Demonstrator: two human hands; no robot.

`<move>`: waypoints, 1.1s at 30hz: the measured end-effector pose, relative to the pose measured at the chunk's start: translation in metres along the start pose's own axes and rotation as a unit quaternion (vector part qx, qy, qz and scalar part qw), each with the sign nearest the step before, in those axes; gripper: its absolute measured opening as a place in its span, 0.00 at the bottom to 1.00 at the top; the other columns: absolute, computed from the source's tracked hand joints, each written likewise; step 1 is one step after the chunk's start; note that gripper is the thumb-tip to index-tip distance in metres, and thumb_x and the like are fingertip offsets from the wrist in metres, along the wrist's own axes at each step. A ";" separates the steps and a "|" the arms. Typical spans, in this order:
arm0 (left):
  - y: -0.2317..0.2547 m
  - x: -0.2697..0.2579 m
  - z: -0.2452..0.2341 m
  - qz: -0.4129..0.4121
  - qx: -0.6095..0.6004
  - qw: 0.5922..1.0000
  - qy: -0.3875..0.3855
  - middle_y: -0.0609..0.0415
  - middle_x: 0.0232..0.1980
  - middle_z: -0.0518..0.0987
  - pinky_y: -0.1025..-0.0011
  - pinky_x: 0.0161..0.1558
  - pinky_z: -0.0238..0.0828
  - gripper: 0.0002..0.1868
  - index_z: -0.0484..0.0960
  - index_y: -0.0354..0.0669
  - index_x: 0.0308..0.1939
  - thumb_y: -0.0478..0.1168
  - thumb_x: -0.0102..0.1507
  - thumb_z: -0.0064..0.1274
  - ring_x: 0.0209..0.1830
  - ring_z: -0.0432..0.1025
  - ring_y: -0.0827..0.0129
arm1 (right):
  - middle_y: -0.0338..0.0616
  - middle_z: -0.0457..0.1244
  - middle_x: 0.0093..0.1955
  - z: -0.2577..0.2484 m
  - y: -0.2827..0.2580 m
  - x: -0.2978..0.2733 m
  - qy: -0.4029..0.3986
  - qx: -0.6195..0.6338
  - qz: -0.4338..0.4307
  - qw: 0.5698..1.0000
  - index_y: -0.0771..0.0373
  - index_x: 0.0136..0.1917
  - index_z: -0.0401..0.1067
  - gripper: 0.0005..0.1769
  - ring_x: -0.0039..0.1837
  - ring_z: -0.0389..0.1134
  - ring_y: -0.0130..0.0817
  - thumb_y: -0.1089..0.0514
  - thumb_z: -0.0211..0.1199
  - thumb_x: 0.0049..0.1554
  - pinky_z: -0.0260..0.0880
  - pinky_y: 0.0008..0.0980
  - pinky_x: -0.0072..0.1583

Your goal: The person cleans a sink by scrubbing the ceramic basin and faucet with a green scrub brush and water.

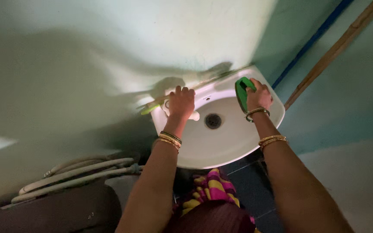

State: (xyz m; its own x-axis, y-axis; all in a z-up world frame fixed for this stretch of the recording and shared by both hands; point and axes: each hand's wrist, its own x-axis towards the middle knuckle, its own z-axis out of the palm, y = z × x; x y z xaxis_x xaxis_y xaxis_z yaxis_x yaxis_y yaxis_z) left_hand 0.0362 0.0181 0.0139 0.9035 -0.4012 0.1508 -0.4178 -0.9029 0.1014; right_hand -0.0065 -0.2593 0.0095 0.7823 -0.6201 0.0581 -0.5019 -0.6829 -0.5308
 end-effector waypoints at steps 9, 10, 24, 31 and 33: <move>0.000 0.006 0.011 0.006 0.106 0.993 -0.045 0.50 0.60 0.78 0.42 0.67 0.57 0.16 0.82 0.46 0.52 0.43 0.63 0.49 0.67 0.66 0.56 | 0.60 0.62 0.62 0.058 0.024 0.008 -0.036 -0.027 -0.043 0.998 0.45 0.80 0.58 0.27 0.58 0.69 0.56 0.51 0.49 0.69 0.72 0.54 0.59; 0.000 0.005 0.010 0.005 0.105 0.993 -0.048 0.49 0.60 0.78 0.43 0.66 0.58 0.15 0.82 0.46 0.52 0.43 0.63 0.49 0.67 0.66 0.56 | 0.60 0.62 0.62 0.066 0.023 0.008 -0.037 -0.027 -0.042 0.998 0.45 0.80 0.58 0.27 0.58 0.69 0.56 0.51 0.49 0.69 0.72 0.54 0.59; 0.002 0.005 0.008 -0.006 0.111 0.986 -0.125 0.52 0.58 0.80 0.51 0.58 0.67 0.16 0.83 0.46 0.53 0.45 0.65 0.49 0.59 0.72 0.60 | 0.58 0.65 0.59 0.017 0.002 0.011 -0.029 -0.050 -0.004 0.998 0.44 0.74 0.67 0.24 0.55 0.71 0.52 0.55 0.54 0.66 0.74 0.50 0.52; 0.000 0.004 0.012 0.001 0.097 0.993 -0.065 0.54 0.55 0.81 0.51 0.55 0.68 0.15 0.83 0.48 0.52 0.44 0.63 0.49 0.58 0.73 0.61 | 0.58 0.66 0.55 0.063 -0.020 -0.010 -0.118 0.006 -0.032 0.992 0.46 0.71 0.70 0.19 0.55 0.71 0.53 0.52 0.54 0.68 0.74 0.49 0.56; 0.000 0.004 0.014 0.006 0.098 0.993 -0.060 0.53 0.54 0.82 0.52 0.55 0.68 0.16 0.83 0.48 0.52 0.44 0.63 0.50 0.58 0.73 0.61 | 0.59 0.65 0.54 0.071 -0.021 -0.027 -0.085 -0.021 -0.106 0.990 0.44 0.71 0.70 0.21 0.55 0.69 0.55 0.51 0.57 0.65 0.71 0.50 0.57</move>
State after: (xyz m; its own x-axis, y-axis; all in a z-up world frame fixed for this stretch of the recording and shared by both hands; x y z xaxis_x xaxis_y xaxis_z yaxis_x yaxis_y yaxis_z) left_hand 0.0415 0.0143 0.0009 0.9086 -0.4166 0.0317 -0.4122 -0.9062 -0.0942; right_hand 0.0096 -0.2006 -0.0410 0.9213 -0.3885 0.0192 -0.3311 -0.8091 -0.4855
